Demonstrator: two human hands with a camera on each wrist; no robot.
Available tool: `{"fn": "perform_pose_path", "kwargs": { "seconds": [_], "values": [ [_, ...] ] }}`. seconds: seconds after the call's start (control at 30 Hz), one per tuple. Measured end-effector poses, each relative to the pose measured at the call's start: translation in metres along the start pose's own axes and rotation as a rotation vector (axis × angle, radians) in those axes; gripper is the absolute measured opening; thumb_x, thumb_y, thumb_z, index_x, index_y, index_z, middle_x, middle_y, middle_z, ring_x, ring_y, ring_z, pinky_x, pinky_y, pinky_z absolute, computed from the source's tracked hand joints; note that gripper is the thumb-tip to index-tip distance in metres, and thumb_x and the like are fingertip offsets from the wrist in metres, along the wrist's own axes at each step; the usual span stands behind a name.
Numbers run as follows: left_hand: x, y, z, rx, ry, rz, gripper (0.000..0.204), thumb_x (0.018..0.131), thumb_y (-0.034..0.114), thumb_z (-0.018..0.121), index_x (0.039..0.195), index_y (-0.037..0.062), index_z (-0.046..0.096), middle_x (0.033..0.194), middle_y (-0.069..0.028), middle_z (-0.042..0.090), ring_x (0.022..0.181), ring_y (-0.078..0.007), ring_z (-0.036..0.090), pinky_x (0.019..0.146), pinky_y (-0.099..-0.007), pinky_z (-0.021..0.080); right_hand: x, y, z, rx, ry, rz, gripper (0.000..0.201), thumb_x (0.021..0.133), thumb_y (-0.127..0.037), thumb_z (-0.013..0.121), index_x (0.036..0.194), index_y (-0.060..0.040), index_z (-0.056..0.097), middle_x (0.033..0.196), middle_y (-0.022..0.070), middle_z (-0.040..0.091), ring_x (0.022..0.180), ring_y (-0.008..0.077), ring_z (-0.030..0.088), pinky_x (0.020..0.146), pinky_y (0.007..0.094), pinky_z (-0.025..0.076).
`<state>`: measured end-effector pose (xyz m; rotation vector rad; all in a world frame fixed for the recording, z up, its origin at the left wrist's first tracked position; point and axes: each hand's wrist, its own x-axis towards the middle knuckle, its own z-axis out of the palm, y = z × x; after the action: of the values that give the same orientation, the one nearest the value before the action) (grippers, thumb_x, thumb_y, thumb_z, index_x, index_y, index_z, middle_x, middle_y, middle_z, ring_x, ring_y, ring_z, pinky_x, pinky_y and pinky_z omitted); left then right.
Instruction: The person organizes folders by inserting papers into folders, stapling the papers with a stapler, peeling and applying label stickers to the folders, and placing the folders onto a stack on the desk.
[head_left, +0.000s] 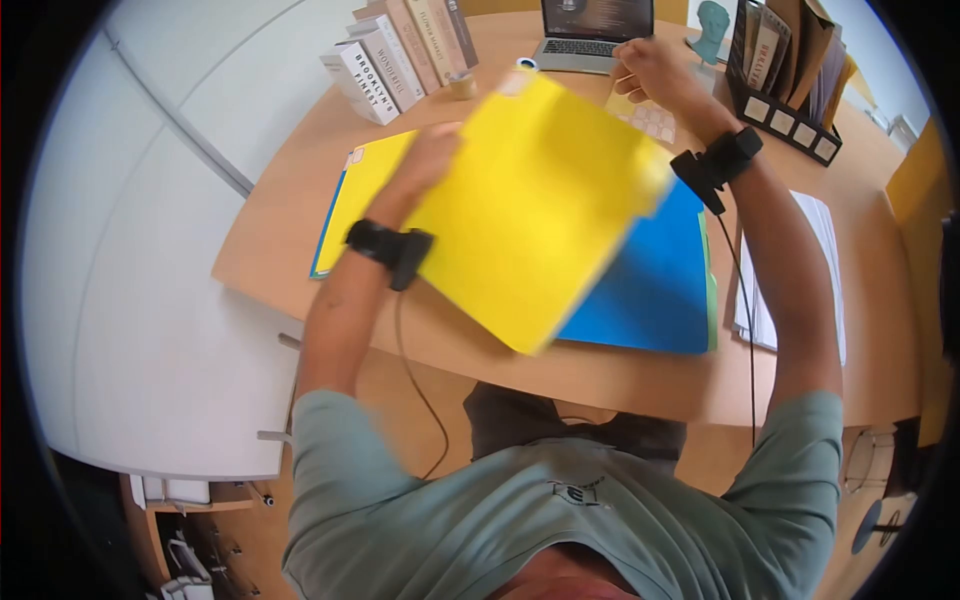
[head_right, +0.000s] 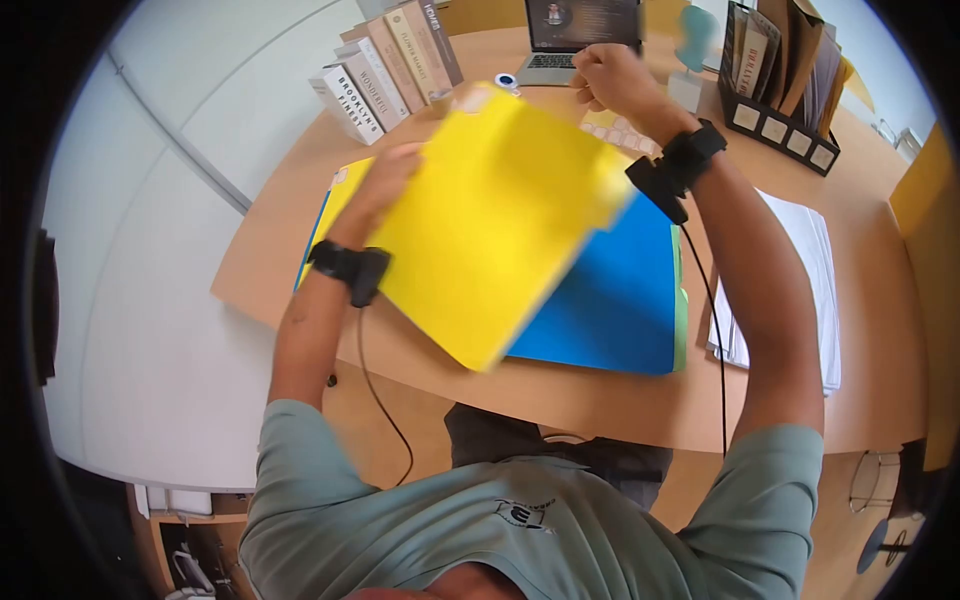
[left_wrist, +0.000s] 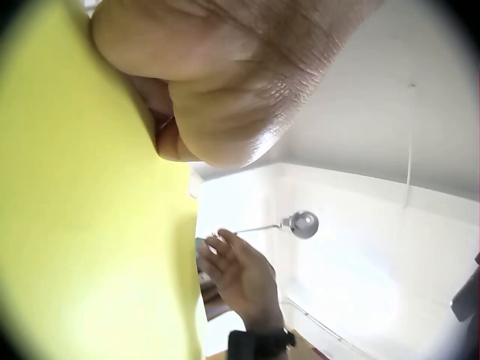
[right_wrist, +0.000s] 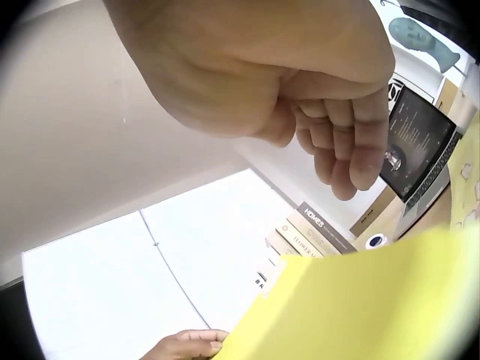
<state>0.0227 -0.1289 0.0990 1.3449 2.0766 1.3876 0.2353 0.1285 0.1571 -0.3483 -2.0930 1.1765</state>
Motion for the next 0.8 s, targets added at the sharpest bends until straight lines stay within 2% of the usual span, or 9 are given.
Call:
{"fn": "perform_pose_path", "kwargs": {
  "seconds": [0.1, 0.2, 0.33, 0.47, 0.57, 0.63, 0.7, 0.77, 0.8],
  "values": [
    [-0.015, -0.036, -0.074, 0.039, 0.276, -0.137, 0.024, 0.093, 0.014, 0.044, 0.086, -0.0023, 0.061, 0.077, -0.0014, 0.058, 0.069, -0.0102, 0.051, 0.062, -0.0288, 0.042, -0.028, -0.004, -0.022, -0.083, -0.025, 0.087, 0.027, 0.096, -0.020, 0.050, 0.100, 0.0042, 0.062, 0.088, 0.0117, 0.067, 0.075, 0.0176, 0.065, 0.065, 0.0280, 0.054],
    [-0.017, -0.114, -0.156, 0.176, 0.421, -0.298, 0.023, 0.089, 0.012, 0.044, 0.081, -0.0041, 0.057, 0.074, -0.0060, 0.057, 0.068, -0.0135, 0.050, 0.059, -0.0339, 0.039, -0.052, 0.000, -0.041, -0.092, -0.120, 0.226, 0.027, 0.095, -0.020, 0.050, 0.104, 0.0040, 0.061, 0.088, 0.0090, 0.065, 0.078, 0.0152, 0.062, 0.068, 0.0277, 0.053],
    [-0.031, -0.150, -0.192, 0.247, 0.540, -0.425, 0.025, 0.086, 0.013, 0.044, 0.083, -0.0086, 0.056, 0.075, -0.0115, 0.057, 0.069, -0.0195, 0.051, 0.060, -0.0388, 0.040, -0.080, 0.012, -0.055, -0.110, -0.123, 0.299, 0.028, 0.095, -0.021, 0.051, 0.104, 0.0037, 0.060, 0.088, 0.0074, 0.063, 0.078, 0.0130, 0.059, 0.070, 0.0284, 0.052],
    [-0.036, -0.173, -0.199, 0.236, 0.602, -0.514, 0.024, 0.082, 0.010, 0.046, 0.083, -0.0115, 0.057, 0.075, -0.0140, 0.057, 0.065, -0.0228, 0.055, 0.058, -0.0420, 0.042, -0.098, 0.015, -0.065, -0.106, -0.137, 0.378, 0.026, 0.095, -0.021, 0.052, 0.105, 0.0023, 0.060, 0.090, 0.0068, 0.063, 0.079, 0.0127, 0.059, 0.072, 0.0286, 0.052],
    [-0.035, -0.192, -0.206, 0.474, 0.475, -0.515, 0.028, 0.085, 0.013, 0.048, 0.087, -0.0125, 0.058, 0.077, -0.0166, 0.059, 0.070, -0.0246, 0.058, 0.061, -0.0425, 0.043, -0.102, 0.030, -0.076, -0.076, -0.178, 0.416, 0.039, 0.098, -0.025, 0.053, 0.122, 0.0049, 0.051, 0.100, 0.0102, 0.063, 0.090, 0.0164, 0.061, 0.077, 0.0302, 0.052],
    [-0.028, -0.216, -0.223, 0.699, 0.452, -0.331, 0.030, 0.086, 0.017, 0.051, 0.090, -0.0114, 0.059, 0.081, -0.0216, 0.061, 0.071, -0.0274, 0.057, 0.067, -0.0394, 0.044, -0.109, 0.036, -0.080, 0.005, -0.202, 0.410, 0.039, 0.098, -0.025, 0.053, 0.123, 0.0048, 0.051, 0.100, 0.0105, 0.063, 0.091, 0.0170, 0.061, 0.077, 0.0310, 0.053],
    [-0.011, -0.210, -0.200, 0.752, 0.433, -0.200, 0.032, 0.088, 0.020, 0.054, 0.094, -0.0099, 0.061, 0.083, -0.0224, 0.063, 0.073, -0.0273, 0.058, 0.071, -0.0368, 0.046, -0.117, 0.036, -0.084, 0.072, -0.211, 0.416, 0.039, 0.098, -0.025, 0.053, 0.124, 0.0053, 0.050, 0.101, 0.0119, 0.062, 0.093, 0.0192, 0.062, 0.081, 0.0347, 0.054],
    [-0.004, -0.134, -0.154, 0.658, 0.426, -0.155, 0.031, 0.091, 0.021, 0.057, 0.096, -0.0081, 0.063, 0.084, -0.0190, 0.065, 0.075, -0.0245, 0.061, 0.072, -0.0347, 0.048, -0.124, 0.029, -0.082, 0.185, -0.205, 0.453, 0.041, 0.099, -0.026, 0.053, 0.124, 0.0062, 0.049, 0.105, 0.0129, 0.061, 0.098, 0.0215, 0.061, 0.085, 0.0384, 0.055],
    [0.006, -0.122, -0.131, 0.391, 0.391, -0.092, 0.029, 0.092, 0.021, 0.057, 0.098, -0.0062, 0.065, 0.087, -0.0150, 0.067, 0.078, -0.0212, 0.062, 0.075, -0.0326, 0.049, -0.126, 0.025, -0.080, 0.184, -0.173, 0.481, 0.041, 0.099, -0.026, 0.053, 0.124, 0.0062, 0.049, 0.106, 0.0130, 0.061, 0.100, 0.0220, 0.060, 0.086, 0.0393, 0.054]
  ]
}}
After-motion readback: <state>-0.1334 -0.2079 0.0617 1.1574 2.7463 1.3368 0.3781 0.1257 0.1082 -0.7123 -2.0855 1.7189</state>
